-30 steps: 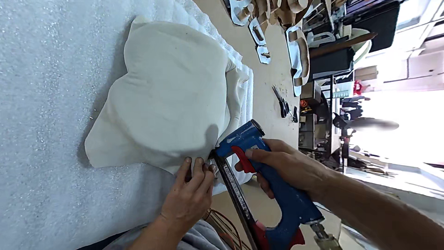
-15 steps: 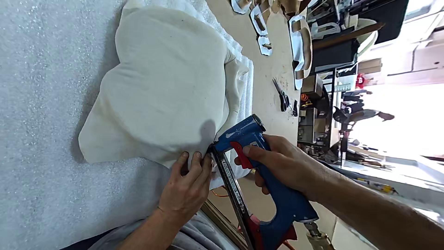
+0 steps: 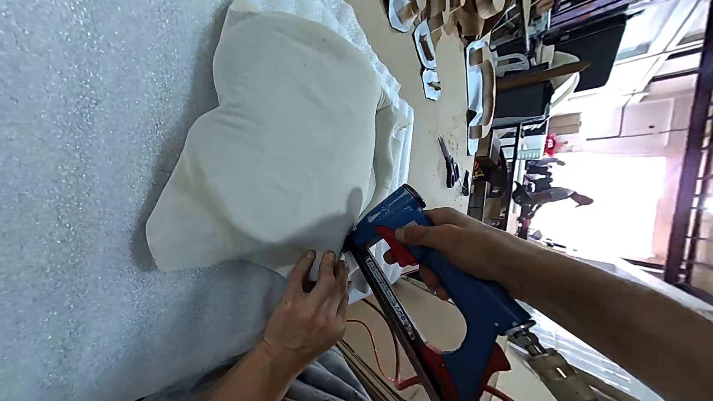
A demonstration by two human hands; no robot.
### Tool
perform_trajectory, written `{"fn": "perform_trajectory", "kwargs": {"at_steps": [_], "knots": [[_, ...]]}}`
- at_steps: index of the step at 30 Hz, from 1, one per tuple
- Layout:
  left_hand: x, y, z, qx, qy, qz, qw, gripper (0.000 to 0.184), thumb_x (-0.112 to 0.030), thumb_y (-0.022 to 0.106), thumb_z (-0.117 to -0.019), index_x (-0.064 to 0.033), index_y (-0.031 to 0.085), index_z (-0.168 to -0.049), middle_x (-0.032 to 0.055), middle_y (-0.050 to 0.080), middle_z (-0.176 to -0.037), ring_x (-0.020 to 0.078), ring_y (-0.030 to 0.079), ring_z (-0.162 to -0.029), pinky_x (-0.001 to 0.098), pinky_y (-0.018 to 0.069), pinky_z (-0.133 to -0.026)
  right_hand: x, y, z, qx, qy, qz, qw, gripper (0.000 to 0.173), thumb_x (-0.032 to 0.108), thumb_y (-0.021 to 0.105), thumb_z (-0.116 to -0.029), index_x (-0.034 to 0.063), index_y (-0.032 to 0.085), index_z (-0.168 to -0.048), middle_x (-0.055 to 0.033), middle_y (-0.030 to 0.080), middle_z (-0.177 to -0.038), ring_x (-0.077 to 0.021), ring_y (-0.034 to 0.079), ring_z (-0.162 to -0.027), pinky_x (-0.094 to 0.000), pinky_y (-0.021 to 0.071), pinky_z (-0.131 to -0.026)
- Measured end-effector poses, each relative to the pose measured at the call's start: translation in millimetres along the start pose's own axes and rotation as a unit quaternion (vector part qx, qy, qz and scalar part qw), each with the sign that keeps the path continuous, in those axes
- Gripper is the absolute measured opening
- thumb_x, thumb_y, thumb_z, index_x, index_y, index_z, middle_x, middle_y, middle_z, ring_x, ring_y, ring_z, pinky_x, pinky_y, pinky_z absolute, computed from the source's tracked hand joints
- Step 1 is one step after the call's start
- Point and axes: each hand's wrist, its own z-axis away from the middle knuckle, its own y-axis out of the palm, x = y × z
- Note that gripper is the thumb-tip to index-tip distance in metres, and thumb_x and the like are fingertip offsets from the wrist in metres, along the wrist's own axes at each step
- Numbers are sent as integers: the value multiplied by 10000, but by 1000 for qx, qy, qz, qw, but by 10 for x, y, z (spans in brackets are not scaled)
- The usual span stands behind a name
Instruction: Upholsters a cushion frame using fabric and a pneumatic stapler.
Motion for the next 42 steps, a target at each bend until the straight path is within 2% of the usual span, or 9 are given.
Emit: {"fn": "perform_trajectory", "kwargs": {"at_steps": [10, 14, 18, 22, 28, 34, 36, 39, 42], "knots": [[-7, 20, 5, -12, -3, 12, 1000, 277, -69, 485, -1022, -88, 759, -1061, 14, 745, -1224, 243, 659, -1204, 486, 480, -1037, -37, -121, -133, 45, 21, -57, 997, 252, 291, 444, -1110, 70, 552, -1164, -122, 722, -851, -176, 599, -422, -299, 527, -376], [-7, 17, 14, -11, -2, 20, 1000, 270, -62, 497, -1019, -88, 764, -1052, 19, 745, -1223, 261, 655, -1213, 493, 486, -1041, -113, -218, -213, 82, 33, -76, 993, 279, 327, 445, -1107, 86, 571, -1169, -127, 745, -919, -201, 638, -466, -309, 557, -413], [-15, 16, 6, -10, -4, 19, 1000, 267, -59, 505, -1012, -90, 768, -1045, 18, 749, -1215, 264, 673, -1190, 493, 499, -1033, -30, -135, -153, 55, 58, -73, 994, 311, 339, 360, -1124, 84, 536, -1130, -89, 702, -784, -121, 549, -391, -239, 466, -349], [-26, 22, 16, -2, -4, 12, 1000, 277, -39, 498, -1012, -85, 767, -1063, 25, 742, -1231, 276, 654, -1220, 506, 481, -1057, -114, -266, -266, 98, 32, -84, 991, 304, 338, 437, -1105, 77, 588, -1144, -126, 749, -900, -191, 636, -463, -297, 547, -403], [-39, 19, 33, 2, -7, 8, 1000, 280, -32, 497, -1014, -76, 764, -1086, 40, 737, -1243, 289, 636, -1252, 517, 459, -1092, -129, -271, -286, 113, 34, -90, 989, 357, 378, 408, -1106, 87, 612, -1142, -127, 747, -917, -184, 629, -459, -301, 545, -401], [-36, 24, 27, -4, -7, 12, 1000, 269, -46, 506, -1011, -80, 770, -1053, 47, 736, -1244, 303, 620, -1276, 541, 419, -1131, -199, -274, -320, 125, 34, -123, 984, 368, 384, 381, -1109, 93, 599, -1165, -149, 747, -956, -205, 644, -481, -321, 550, -412], [-38, 19, 35, -4, -7, 11, 1000, 265, -44, 510, -1010, -79, 770, -1054, 45, 739, -1239, 302, 619, -1280, 539, 419, -1134, -208, -268, -339, 129, 33, -125, 983, 375, 404, 398, -1103, 97, 606, -1159, -139, 748, -932, -191, 636, -468, -316, 547, -406], [-24, 32, 31, -6, -4, 3, 1000, 263, -56, 515, -1014, -78, 770, -1074, 43, 739, -1242, 300, 617, -1284, 534, 423, -1131, -210, -257, -385, 125, 36, -125, 984, 403, 458, 435, -1080, 97, 612, -1107, -109, 704, -819, -144, 584, -429, -292, 528, -390], [-43, 29, 47, -5, 0, -1, 1000, 270, -72, 515, -1020, -76, 773, -1099, 46, 728, -1275, 306, 601, -1308, 537, 410, -1146, -249, -330, -441, 142, 20, -106, 984, 413, 445, 404, -1088, 96, 618, -1146, -114, 723, -850, -142, 582, -436, -291, 515, -391]]}}
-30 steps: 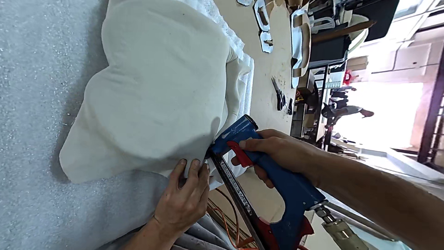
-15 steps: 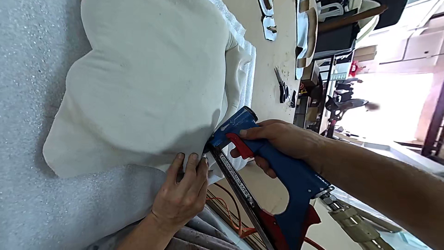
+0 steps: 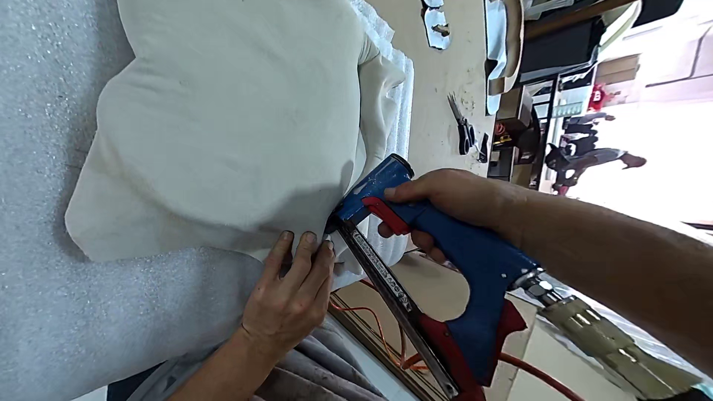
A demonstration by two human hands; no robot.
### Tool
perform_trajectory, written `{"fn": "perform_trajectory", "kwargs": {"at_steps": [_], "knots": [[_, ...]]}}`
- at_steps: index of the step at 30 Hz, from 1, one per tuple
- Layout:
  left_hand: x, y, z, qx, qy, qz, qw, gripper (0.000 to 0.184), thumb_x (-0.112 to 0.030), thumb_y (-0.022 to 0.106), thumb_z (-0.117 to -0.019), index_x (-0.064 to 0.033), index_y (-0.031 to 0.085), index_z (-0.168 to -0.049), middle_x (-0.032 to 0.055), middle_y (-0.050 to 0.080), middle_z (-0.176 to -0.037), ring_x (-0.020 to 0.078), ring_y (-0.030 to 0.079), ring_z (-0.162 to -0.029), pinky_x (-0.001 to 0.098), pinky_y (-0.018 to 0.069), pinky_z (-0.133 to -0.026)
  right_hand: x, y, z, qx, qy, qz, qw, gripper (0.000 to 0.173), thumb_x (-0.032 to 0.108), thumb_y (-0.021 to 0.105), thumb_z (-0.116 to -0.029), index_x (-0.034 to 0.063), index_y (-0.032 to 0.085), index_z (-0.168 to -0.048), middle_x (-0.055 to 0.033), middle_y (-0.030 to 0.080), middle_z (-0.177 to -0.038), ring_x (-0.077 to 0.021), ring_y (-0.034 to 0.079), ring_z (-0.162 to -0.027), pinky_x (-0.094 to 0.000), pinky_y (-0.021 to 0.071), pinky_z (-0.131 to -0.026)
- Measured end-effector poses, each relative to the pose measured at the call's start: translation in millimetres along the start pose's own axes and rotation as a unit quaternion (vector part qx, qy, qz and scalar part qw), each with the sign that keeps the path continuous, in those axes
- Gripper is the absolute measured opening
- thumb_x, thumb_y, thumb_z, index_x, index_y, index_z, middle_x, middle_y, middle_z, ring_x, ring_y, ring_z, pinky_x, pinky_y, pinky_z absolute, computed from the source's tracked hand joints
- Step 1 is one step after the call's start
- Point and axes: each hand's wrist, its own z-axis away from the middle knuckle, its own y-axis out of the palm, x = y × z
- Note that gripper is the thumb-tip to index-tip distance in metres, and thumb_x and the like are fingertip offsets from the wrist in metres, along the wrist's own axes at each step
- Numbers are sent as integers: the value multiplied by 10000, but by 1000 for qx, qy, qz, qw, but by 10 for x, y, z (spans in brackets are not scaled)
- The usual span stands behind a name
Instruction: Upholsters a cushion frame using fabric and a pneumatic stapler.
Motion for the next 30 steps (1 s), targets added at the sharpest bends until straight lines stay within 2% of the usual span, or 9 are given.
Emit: {"fn": "perform_trajectory", "kwargs": {"at_steps": [5, 8, 11, 13, 16, 20, 24, 27, 30], "knots": [[28, -27, -5, 7, 15, -18, 1000, 257, -98, 537, -1007, -135, 781, -1078, 13, 717, -1297, 305, 565, -1337, 557, 386, -1132, -176, -336, 88, -6, -80, 10, 997, 394, 448, 420, -1084, 127, 622, -1188, -109, 745, -972, -176, 627, -467, -334, 549, -399], [-46, -82, -54, 22, -9, -52, 998, 249, -189, 554, -999, -180, 752, -1150, -14, 705, -1315, 253, 543, -1345, 507, 348, -1130, -368, -576, 196, -32, -125, -8, 992, 383, 429, 382, -1089, 139, 614, -1185, -115, 734, -923, -177, 613, -451, -337, 551, -394], [-286, -60, -174, 20, -53, -80, 995, 261, -251, 584, -987, -175, 703, -1206, 30, 710, -1281, 220, 612, -1174, 438, 393, -984, -615, -608, 169, -63, -169, -41, 983, 383, 375, 301, -1103, 131, 596, -1100, -94, 680, -726, -137, 559, -380, -294, 506, -347], [-378, 29, -198, 8, -62, -87, 994, 272, -138, 562, -977, -157, 694, -1214, 26, 722, -1258, 200, 631, -1105, 397, 408, -954, -748, -695, 79, -18, -189, -71, 979, 354, 348, 313, -1123, 136, 592, -1177, -127, 724, -882, -164, 600, -425, -300, 536, -379], [-344, 175, -136, -20, -39, -94, 995, 269, -120, 536, -992, -148, 708, -1198, 7, 735, -1238, 181, 638, -1068, 356, 416, -956, -848, -784, -36, 35, -197, -90, 976, 310, 291, 344, -1099, 155, 587, -1232, -170, 732, -1027, -215, 649, -477, -340, 575, -412], [-339, 247, -114, -21, -6, -122, 992, 253, -117, 550, -1001, -122, 744, -1164, 17, 745, -1225, 172, 669, -1023, 329, 471, -900, -814, -634, -33, 43, -241, -46, 969, 277, 239, 367, -1052, 145, 598, -1171, -173, 723, -941, -229, 660, -491, -351, 586, -429], [-334, 247, -83, -18, 12, -99, 995, 272, -80, 535, -1005, -82, 733, -1191, 57, 724, -1266, 190, 654, -1142, 332, 464, -991, -757, -288, 87, -17, -260, 19, 965, 186, 260, 513, -1066, 116, 578, -1162, -158, 687, -760, -248, 664, -484, -358, 591, -427], [-303, 247, -77, -9, 42, -93, 995, 292, -28, 490, -1009, -26, 727, -1180, 112, 724, -1234, 230, 666, -1138, 346, 489, -1008, -736, -62, 188, -66, -243, 27, 968, 181, 234, 519, -1079, 97, 562, -1189, -153, 717, -848, -247, 660, -484, -357, 591, -427], [-299, 282, -89, -27, 39, -81, 996, 270, -13, 492, -996, -15, 748, -1082, 115, 736, -1183, 223, 676, -1088, 335, 508, -952, -723, 134, 274, -100, -224, 14, 969, 194, 234, 482, -1096, 98, 563, -1207, -148, 725, -915, -233, 653, -490, -342, 584, -434]]}}
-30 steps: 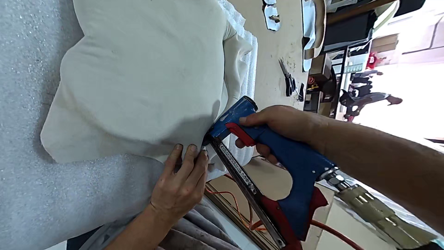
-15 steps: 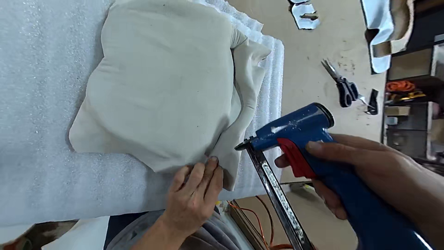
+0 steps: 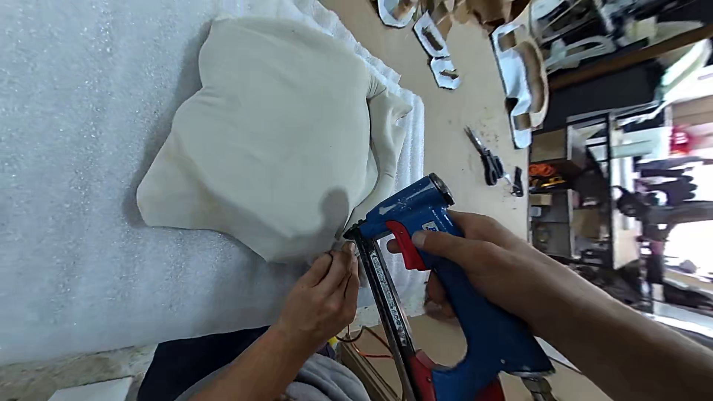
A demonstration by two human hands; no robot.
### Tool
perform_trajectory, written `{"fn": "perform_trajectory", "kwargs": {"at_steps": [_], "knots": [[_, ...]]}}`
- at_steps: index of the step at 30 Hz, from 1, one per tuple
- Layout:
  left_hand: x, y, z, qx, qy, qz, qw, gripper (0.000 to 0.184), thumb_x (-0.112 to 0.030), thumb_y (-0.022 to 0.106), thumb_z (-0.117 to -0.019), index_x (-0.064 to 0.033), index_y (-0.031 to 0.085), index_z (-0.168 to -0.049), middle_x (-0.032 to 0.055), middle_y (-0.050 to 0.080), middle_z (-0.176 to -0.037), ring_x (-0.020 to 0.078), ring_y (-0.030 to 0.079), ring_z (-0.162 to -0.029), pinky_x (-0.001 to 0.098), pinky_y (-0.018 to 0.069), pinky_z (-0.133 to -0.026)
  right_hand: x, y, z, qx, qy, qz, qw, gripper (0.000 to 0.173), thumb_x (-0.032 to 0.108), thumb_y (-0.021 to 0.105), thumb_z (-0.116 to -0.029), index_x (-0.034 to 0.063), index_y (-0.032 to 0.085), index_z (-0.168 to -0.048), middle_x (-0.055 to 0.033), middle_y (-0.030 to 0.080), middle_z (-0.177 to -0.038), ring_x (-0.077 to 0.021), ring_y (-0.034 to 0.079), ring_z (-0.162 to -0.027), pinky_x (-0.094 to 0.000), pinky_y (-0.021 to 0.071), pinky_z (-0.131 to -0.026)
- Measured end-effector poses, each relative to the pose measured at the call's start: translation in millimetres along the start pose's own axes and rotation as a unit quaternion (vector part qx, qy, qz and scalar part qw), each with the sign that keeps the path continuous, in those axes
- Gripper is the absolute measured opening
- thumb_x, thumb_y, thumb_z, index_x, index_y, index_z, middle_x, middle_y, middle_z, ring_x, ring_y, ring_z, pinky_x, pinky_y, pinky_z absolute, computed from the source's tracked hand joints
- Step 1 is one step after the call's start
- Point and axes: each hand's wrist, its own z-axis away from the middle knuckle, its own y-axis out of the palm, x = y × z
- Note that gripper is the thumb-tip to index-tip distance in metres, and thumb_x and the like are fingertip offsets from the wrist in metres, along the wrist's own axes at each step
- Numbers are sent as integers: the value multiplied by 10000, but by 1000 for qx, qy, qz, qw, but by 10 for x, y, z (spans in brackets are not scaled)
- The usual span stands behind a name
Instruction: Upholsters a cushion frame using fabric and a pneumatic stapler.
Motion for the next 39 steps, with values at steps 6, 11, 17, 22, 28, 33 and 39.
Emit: {"fn": "perform_trajectory", "kwargs": {"at_steps": [6, 11, 17, 22, 28, 33, 39], "knots": [[27, 26, 6, -28, -9, 36, 999, 252, -3, 498, -990, -6, 749, -995, 150, 720, -1116, 249, 674, -1021, 358, 524, -923, 98, 256, 132, -64, 32, 15, 997, 222, 251, 470, -1103, 70, 559, -1197, -163, 704, -843, -235, 648, -481, -344, 581, -432], [40, 44, -19, -48, -4, 42, 998, 266, 16, 489, -977, 9, 755, -981, 145, 733, -1044, 249, 674, -982, 350, 524, -872, 200, 393, 135, -90, 57, 31, 994, 224, 246, 467, -1105, 67, 562, -1202, -149, 721, -902, -223, 644, -486, -337, 574, -432], [66, 59, -5, -63, -16, 84, 994, 257, 3, 498, -971, -3, 754, -945, 145, 731, -1029, 251, 686, -987, 337, 539, -891, 328, 449, 104, -109, 88, 65, 988, 218, 241, 464, -1108, 68, 550, -1207, -128, 735, -922, -215, 646, -488, -329, 570, -432], [81, 54, -2, -55, -14, 104, 993, 252, 4, 505, -963, -15, 745, -890, 128, 741, -996, 243, 702, -971, 336, 553, -873, 484, 480, 47, -114, 126, 137, 976, 199, 241, 495, -1099, 79, 528, -1210, -125, 727, -934, -212, 654, -495, -332, 587, -452], [87, 19, -5, -41, -21, 114, 992, 250, 2, 504, -962, -7, 744, -893, 133, 740, -985, 250, 707, -966, 341, 554, -871, 658, 579, 14, -117, 156, 191, 962, 215, 257, 502, -1098, 64, 526, -1189, -123, 667, -823, -194, 624, -460, -323, 575, -435], [124, -39, -17, -26, -18, 112, 993, 266, -1, 477, -989, 0, 743, -989, 129, 754, -1044, 236, 715, -1020, 328, 548, -921, 767, 443, -130, -68, 166, 206, 962, 245, 284, 535, -1080, 68, 532, -1196, -131, 718, -880, -218, 650, -476, -340, 581, -435], [667, -498, -201, 61, 100, 80, 990, 263, -38, 552, -966, -38, 739, -1152, 122, 688, -1299, 272, 602, -1300, 511, 398, -1157, 704, 390, -66, -47, 147, 157, 975, 221, 259, 520, -1087, 61, 539, -1184, -116, 720, -884, -199, 649, -483, -331, 577, -434]]}}
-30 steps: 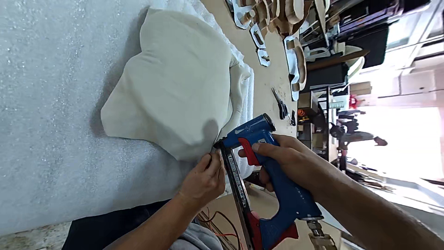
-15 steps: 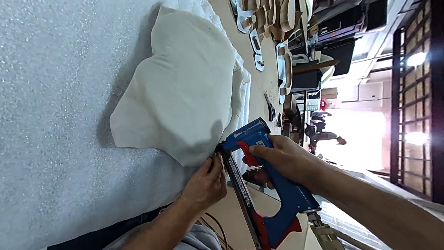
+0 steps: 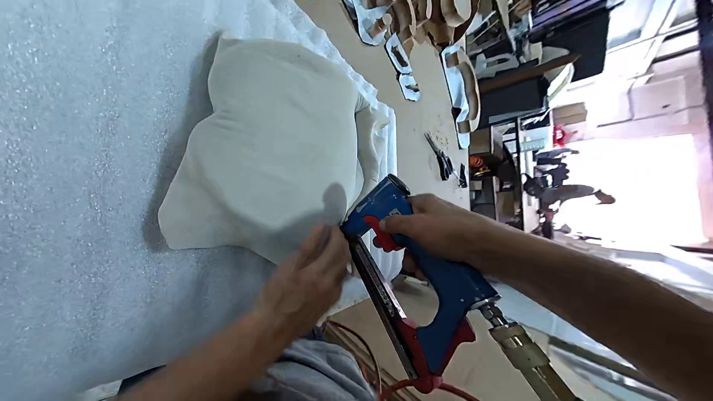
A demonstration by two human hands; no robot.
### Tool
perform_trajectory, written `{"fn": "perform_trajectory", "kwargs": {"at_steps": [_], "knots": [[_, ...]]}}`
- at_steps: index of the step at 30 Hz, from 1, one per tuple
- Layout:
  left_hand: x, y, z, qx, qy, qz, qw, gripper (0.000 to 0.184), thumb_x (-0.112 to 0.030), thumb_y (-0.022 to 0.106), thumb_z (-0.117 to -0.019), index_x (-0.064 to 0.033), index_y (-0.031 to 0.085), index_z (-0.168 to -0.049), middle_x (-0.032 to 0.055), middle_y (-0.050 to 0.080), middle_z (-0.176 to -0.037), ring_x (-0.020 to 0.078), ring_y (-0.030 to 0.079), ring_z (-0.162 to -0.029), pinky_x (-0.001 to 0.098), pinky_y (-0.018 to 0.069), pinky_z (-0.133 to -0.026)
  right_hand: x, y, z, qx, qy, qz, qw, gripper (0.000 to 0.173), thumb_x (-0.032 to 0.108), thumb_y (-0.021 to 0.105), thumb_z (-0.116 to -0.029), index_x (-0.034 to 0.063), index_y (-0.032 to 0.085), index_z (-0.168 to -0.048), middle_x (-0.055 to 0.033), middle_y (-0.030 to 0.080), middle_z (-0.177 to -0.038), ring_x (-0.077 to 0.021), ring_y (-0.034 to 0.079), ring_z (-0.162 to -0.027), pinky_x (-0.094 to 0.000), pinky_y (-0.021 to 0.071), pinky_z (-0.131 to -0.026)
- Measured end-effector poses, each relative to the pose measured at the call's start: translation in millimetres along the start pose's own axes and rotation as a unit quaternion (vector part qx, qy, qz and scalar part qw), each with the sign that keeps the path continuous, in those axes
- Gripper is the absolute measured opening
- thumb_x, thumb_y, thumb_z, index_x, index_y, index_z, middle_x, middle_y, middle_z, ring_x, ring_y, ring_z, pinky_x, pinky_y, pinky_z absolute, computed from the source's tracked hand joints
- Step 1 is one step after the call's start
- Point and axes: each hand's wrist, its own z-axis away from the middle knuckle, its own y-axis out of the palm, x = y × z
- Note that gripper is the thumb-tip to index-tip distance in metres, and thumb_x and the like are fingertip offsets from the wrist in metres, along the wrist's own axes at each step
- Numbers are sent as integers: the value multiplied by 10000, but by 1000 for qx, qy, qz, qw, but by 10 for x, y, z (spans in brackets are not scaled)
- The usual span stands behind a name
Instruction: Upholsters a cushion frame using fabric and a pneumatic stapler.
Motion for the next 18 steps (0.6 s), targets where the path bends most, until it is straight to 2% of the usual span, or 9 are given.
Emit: {"fn": "perform_trajectory", "kwargs": {"at_steps": [2, 5, 7, 11, 14, 18], "knots": [[274, -116, -89, 54, 67, -18, 996, 283, -177, 535, -1020, -18, 698, -1189, 141, 653, -1299, 303, 593, -1254, 527, 400, -1129, -40, -12, 17, 16, -12, -30, 999, 193, 234, 515, -1086, 57, 540, -1157, -120, 716, -875, -207, 649, -479, -336, 580, -429], [513, -163, -174, 90, 131, -25, 987, 331, -299, 519, -1022, -76, 700, -1188, 110, 652, -1237, 289, 602, -1166, 469, 444, -1050, -82, -70, -28, 49, -26, -70, 996, 167, 202, 510, -1081, 54, 524, -1157, -133, 710, -900, -210, 648, -484, -340, 578, -429], [568, -158, -172, 97, 133, -14, 986, 338, -325, 533, -1012, -114, 701, -1215, 104, 645, -1253, 286, 597, -1177, 452, 448, -1049, -141, -112, -86, 67, -36, -83, 994, 164, 202, 508, -1080, 51, 518, -1142, -133, 707, -883, -207, 649, -476, -339, 581, -424], [584, -103, -133, 86, 116, -16, 989, 340, -376, 540, -1001, -154, 705, -1200, 97, 632, -1286, 289, 575, -1229, 469, 438, -1060, -191, -178, -153, 82, -36, -76, 993, 194, 224, 523, -1076, 39, 520, -1134, -133, 660, -756, -204, 632, -446, -342, 572, -409], [547, -50, -70, 80, 89, -5, 993, 328, -361, 526, -1014, -184, 696, -1232, 75, 614, -1340, 278, 542, -1278, 486, 400, -1075, -181, -179, -161, 72, -42, -56, 995, 207, 242, 531, -1080, 47, 523, -1149, -135, 671, -782, -201, 636, -451, -336, 576, -412], [515, -30, -55, 63, 61, 26, 996, 297, -285, 543, -1003, -166, 704, -1222, 73, 605, -1374, 278, 539, -1293, 480, 410, -1072, -73, -65, -17, 21, -12, -33, 999, 200, 243, 539, -1082, 56, 526, -1152, -129, 684, -813, -210, 642, -469, -341, 586, -433]]}}
